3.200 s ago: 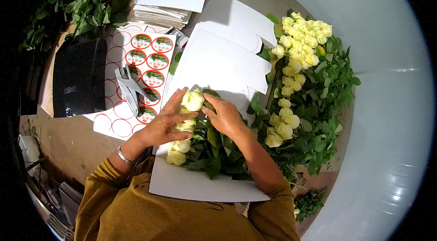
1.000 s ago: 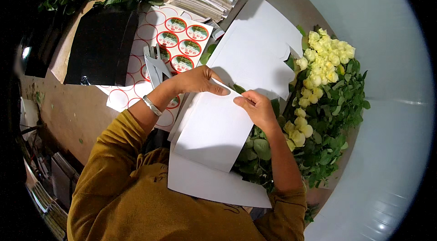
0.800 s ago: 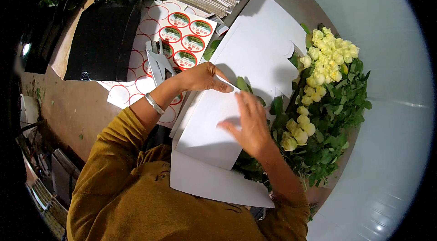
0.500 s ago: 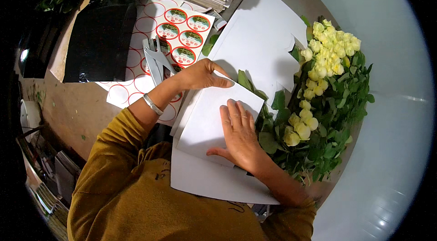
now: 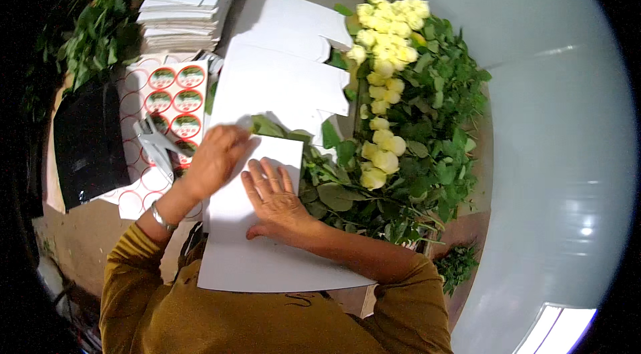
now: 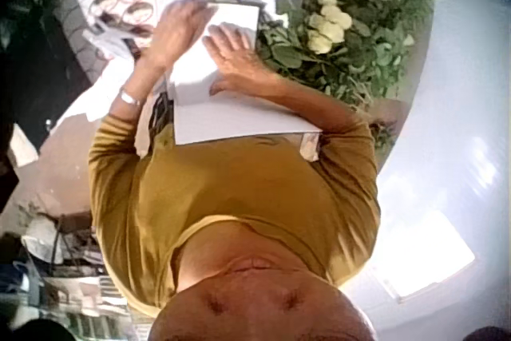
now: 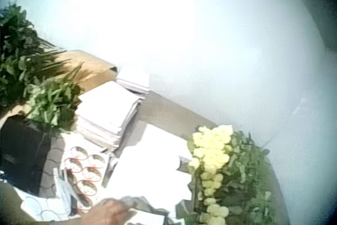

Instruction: The person arranges white roses and green leaves on a white paper base, then wraps the arrangement in black paper and staples it closed. The person repeats this process multiple times, handling flowers, leaves, paper, and a stapler.

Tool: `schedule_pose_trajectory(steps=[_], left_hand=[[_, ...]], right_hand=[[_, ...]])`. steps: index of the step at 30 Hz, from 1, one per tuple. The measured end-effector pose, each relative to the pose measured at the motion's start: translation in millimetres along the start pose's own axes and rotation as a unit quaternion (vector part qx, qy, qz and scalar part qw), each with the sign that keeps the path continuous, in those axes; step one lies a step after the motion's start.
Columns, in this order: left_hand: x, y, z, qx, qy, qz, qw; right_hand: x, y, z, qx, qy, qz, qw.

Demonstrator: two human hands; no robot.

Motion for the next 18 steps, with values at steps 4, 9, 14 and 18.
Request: schedule_pose_trajectory(steps=[4,9,14,18], left_hand=[[-23.8,-11.5,-3.0,0.061,-0.049,-0.029,0.997],[-35.6,-23.1,1.3,0.263,-0.053,-0.025,0.963],[-39.4,-28.5,10.5,0.335,0.041,-0.052,0.94],[-40.6,-25.4,13.8,0.383,0.061,-0.071,0.919]], right_hand=[[-5.7,-2.2,0.8,-0.013,0.056,0.021,0.998],[-11.2,-5.1,-9.8,-0.048,0.075,0.004,0.996],[-121.3,-10.6,-80.5,-0.07,0.343,0.173,0.921],[-334.4,-61.0,-161.5,-0.23,0.042,0.405,0.884]])
Point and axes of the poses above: each hand's wrist, its own y-axis towards the middle knuckle, its own z-axis out of the palm, x = y × z, the point moved 8 cm from there along y, towards the middle knuckle, and after that the axes turned 7 degrees about -x, right-handed, at the moved point
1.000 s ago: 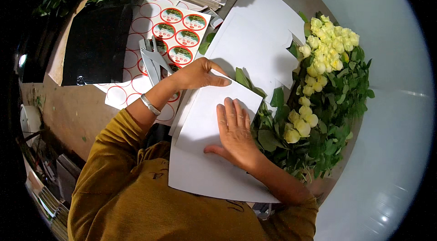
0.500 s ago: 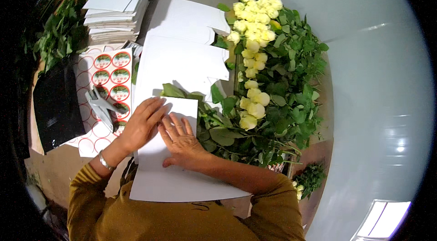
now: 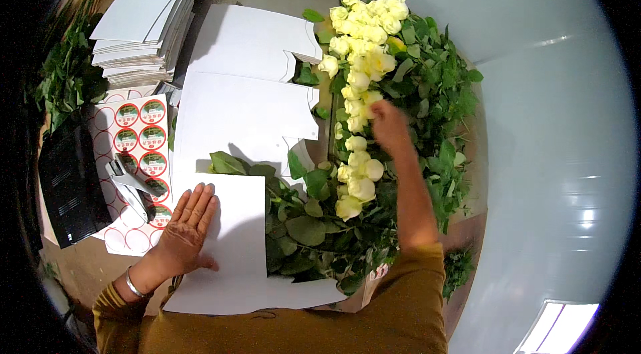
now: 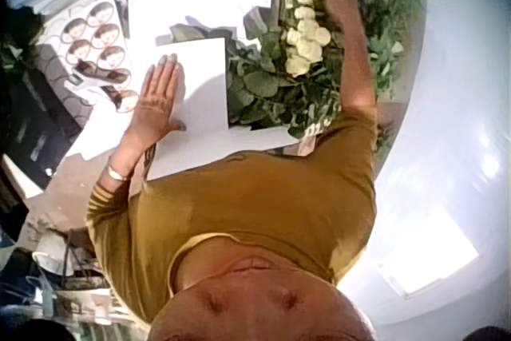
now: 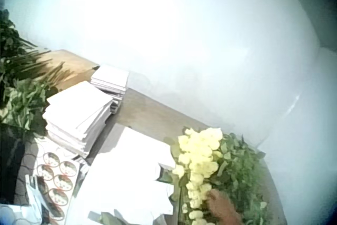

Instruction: The person arranges white roses and green leaves on a white paper base, then wraps the arrangement in black paper and staples it closed. The person repeats this process multiple times, handling flowers, leaves, paper, and a stapler.

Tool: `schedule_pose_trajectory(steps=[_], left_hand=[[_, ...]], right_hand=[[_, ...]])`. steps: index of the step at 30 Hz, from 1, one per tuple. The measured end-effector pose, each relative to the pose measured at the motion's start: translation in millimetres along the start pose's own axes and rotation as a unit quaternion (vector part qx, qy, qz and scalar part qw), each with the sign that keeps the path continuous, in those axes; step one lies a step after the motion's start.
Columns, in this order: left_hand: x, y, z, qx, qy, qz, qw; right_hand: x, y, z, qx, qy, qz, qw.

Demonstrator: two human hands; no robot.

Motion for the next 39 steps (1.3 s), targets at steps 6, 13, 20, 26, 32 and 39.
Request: schedule_pose_trajectory(steps=[6,13,20,26,32,39], left_hand=[[0.1,4.2,-3.4,-0.018,-0.048,-0.018,0.999],[-0.9,7.6,-3.0,-0.003,-0.067,-0.035,0.997],[-2.8,10.8,-7.4,-0.01,-0.072,-0.023,0.997],[-2.8,6.4,-11.2,-0.013,-0.07,-0.026,0.997],[-2.1,6.3,-8.2,-0.023,-0.077,-0.026,0.996],[-1.8,4.7,-3.9,-0.056,-0.09,-0.016,0.994]], right_hand=[[-93.9,37.2,37.4,-0.017,-0.12,0.086,0.989],[-101.3,-5.5,-25.1,-0.065,0.051,-0.038,0.996],[-93.6,-32.4,-21.1,-0.054,0.039,-0.001,0.998],[-11.7,0.3,15.8,-0.067,-0.108,-0.141,0.982],[-16.0,-3.1,40.4,0.027,-0.08,-0.033,0.996],[22.7,-81.6,-62.2,-0.035,0.326,-0.099,0.94]])
Point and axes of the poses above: each hand's wrist, its own y-axis towards the middle knuckle, its own z-axis out of the palm, x = y × z, the point moved 8 cm from there along y, towards the middle knuckle, and after that the axes turned 7 degrees about -x, right-handed, at the moved point
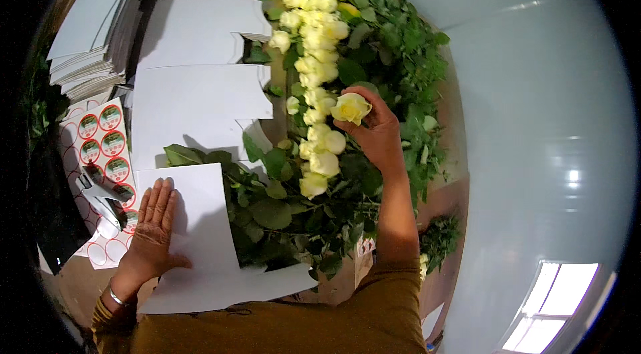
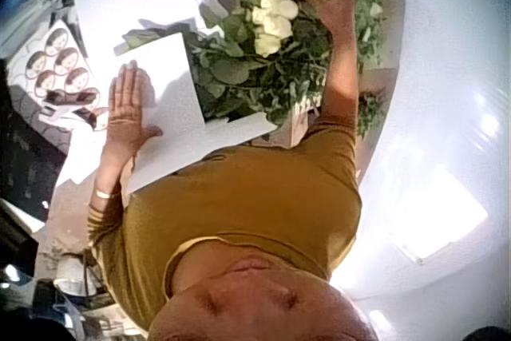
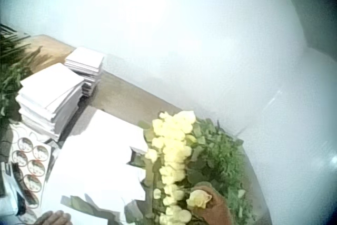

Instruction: The person arranges white roses and green leaves on a white paper base, then wraps the arrangement in black paper and staples it closed. The person repeats this process multiple times, handling flowers, leaves, paper, and a stapler.

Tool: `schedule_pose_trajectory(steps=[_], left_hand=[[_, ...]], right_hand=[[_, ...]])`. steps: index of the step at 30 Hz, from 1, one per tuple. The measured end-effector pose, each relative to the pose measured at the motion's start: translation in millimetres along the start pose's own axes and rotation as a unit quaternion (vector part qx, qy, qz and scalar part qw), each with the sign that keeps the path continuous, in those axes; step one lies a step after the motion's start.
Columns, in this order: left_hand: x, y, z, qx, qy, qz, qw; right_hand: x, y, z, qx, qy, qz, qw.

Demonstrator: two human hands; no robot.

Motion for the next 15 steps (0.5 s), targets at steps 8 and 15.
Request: schedule_pose_trajectory(steps=[8,15], left_hand=[[-3.8,4.3,-5.5,0.016,0.016,0.013,1.0],[-2.0,3.3,-3.9,0.002,0.005,0.019,1.0]], right_hand=[[175.5,-98.9,-113.6,-0.441,-0.209,-0.219,0.845],[-24.3,-54.7,-10.8,0.034,-0.368,0.083,0.926]])
Point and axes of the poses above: each hand's wrist, its own y-axis towards the middle knuckle, its own z-axis out of the palm, x = y × z, the point moved 8 cm from there along y, towards the middle knuckle, and after that the axes turned 7 degrees about -x, right-handed, at the moved point
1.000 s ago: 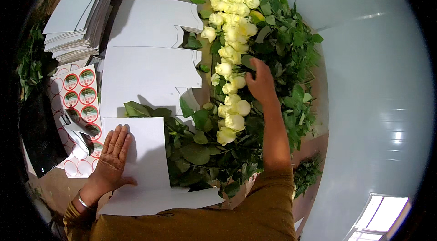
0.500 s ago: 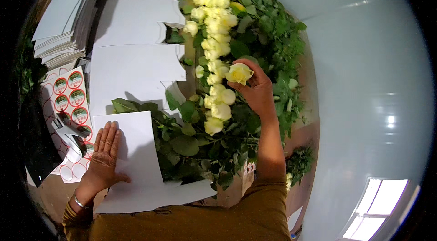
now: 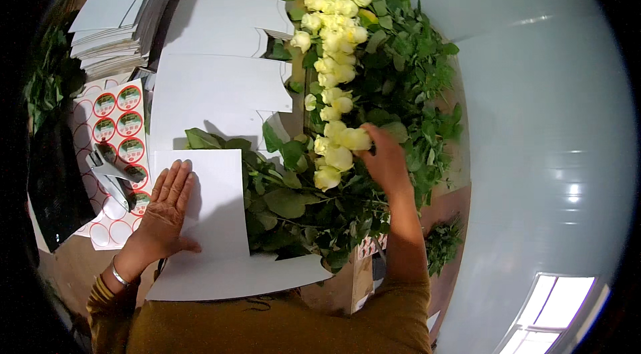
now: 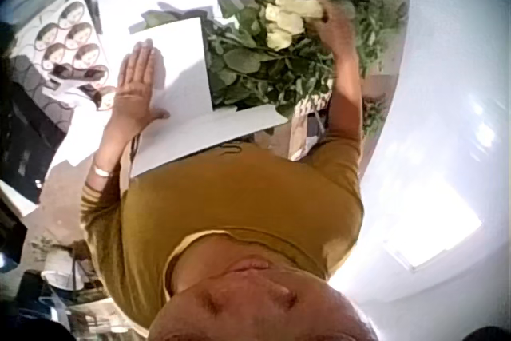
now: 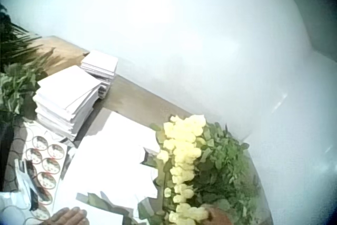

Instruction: The person arranges white roses and green leaves on a white paper base, then wraps the arrangement in black paper and staples it closed. The person repeats this process multiple times, handling flowers, leaves, paper, and a stapler.

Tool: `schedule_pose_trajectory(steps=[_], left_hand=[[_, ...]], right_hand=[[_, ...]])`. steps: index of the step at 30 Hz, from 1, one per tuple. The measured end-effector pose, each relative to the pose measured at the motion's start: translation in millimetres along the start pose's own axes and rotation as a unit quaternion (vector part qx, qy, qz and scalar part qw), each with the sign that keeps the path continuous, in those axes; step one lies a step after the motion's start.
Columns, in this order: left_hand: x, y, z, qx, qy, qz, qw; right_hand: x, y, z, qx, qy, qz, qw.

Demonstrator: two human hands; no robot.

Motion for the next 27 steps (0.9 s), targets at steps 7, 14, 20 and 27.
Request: schedule_pose_trajectory(steps=[7,14,20,27], left_hand=[[5.4,-6.9,3.4,0.014,-0.001,-0.036,0.999],[2.6,0.0,-0.3,0.035,0.018,-0.03,0.999],[3.9,-1.3,1.4,0.024,0.005,-0.044,0.999],[-1.2,0.6,-2.3,0.021,0.007,-0.027,0.999]], right_hand=[[-0.9,65.8,2.7,0.156,0.051,0.07,0.984],[-70.6,130.4,96.8,0.154,-0.177,-0.03,0.972],[-18.1,90.9,4.4,0.041,0.201,-0.045,0.978],[-32.8,42.4,-56.5,-0.074,0.252,-0.045,0.964]])
Point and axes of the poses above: each hand's wrist, its own y-axis towards the middle knuckle, its own z-axis out of the palm, x = y × z, the point moved 8 cm from there along y, towards the middle knuckle, and after that the axes turned 7 degrees about -x, right-handed, at the moved point
